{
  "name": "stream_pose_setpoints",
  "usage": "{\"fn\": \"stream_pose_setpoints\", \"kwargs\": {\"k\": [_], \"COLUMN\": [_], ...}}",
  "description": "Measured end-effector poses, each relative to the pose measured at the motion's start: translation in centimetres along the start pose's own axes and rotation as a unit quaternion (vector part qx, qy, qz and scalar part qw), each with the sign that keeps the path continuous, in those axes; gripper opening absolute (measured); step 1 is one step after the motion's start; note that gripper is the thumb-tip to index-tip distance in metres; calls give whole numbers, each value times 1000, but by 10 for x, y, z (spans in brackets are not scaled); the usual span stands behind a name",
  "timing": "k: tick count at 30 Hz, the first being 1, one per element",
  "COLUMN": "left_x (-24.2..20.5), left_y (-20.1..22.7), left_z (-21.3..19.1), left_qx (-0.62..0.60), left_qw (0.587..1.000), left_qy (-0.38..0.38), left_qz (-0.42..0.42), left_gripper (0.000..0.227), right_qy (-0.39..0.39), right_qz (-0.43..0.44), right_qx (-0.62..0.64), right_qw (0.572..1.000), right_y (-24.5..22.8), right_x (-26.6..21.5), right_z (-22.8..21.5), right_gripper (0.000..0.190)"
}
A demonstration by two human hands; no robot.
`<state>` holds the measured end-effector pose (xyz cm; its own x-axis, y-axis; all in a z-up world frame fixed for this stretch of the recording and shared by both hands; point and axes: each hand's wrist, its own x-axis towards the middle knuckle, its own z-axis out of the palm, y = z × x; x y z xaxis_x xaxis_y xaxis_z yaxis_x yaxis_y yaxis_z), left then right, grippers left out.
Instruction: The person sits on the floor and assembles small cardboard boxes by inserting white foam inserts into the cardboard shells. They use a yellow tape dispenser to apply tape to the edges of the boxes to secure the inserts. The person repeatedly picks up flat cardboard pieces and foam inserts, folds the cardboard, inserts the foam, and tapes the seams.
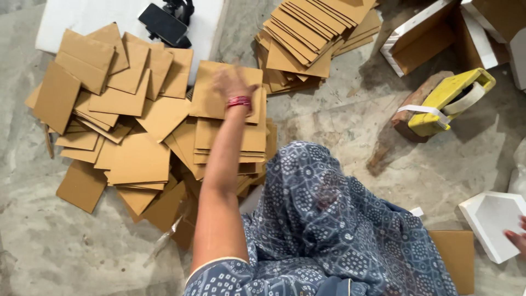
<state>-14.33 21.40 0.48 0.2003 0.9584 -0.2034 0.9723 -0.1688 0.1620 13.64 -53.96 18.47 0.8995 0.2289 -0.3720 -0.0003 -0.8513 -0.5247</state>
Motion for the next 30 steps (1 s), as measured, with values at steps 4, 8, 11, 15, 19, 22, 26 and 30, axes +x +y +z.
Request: {"fn": "stream_pose_setpoints", "kwargs": {"k": [4, 8, 11, 15, 19, 22, 26, 30], "left_x": [-28, -52, -53, -51, -90, -157, -182, -138], "left_y": [-86, -94, -107, -136, -95, 18, 68, 15], "left_z": [-43, -58, -68, -103, -118, -86, -55, -31], "left_qx": [-17, -88, -149, -461, -617, -721, -438, -209], "left_qw": [993, 992, 983, 884, 786, 679, 862, 968], "left_qy": [-70, -28, -3, 59, 1, -50, -123, -35], "left_qz": [-93, -88, -105, -37, 42, 129, 222, 137], "left_gripper": [131, 128, 114, 73, 39, 45, 52, 73], "right_qy": [-154, -309, -347, -351, -310, -290, -196, -195], "right_qz": [-126, -250, -308, -334, -232, -153, -109, 22], "right_qx": [68, 145, 129, 124, 267, 418, 386, 340], "right_qw": [978, 906, 876, 866, 883, 847, 895, 920], "right_y": [-124, -280, -370, -399, -380, -340, -246, -135], "right_x": [13, -2, -33, -56, -24, 11, 85, 126], "right_z": [58, 172, 256, 280, 263, 248, 203, 180], "right_gripper": [67, 66, 67, 75, 86, 81, 53, 52]}}
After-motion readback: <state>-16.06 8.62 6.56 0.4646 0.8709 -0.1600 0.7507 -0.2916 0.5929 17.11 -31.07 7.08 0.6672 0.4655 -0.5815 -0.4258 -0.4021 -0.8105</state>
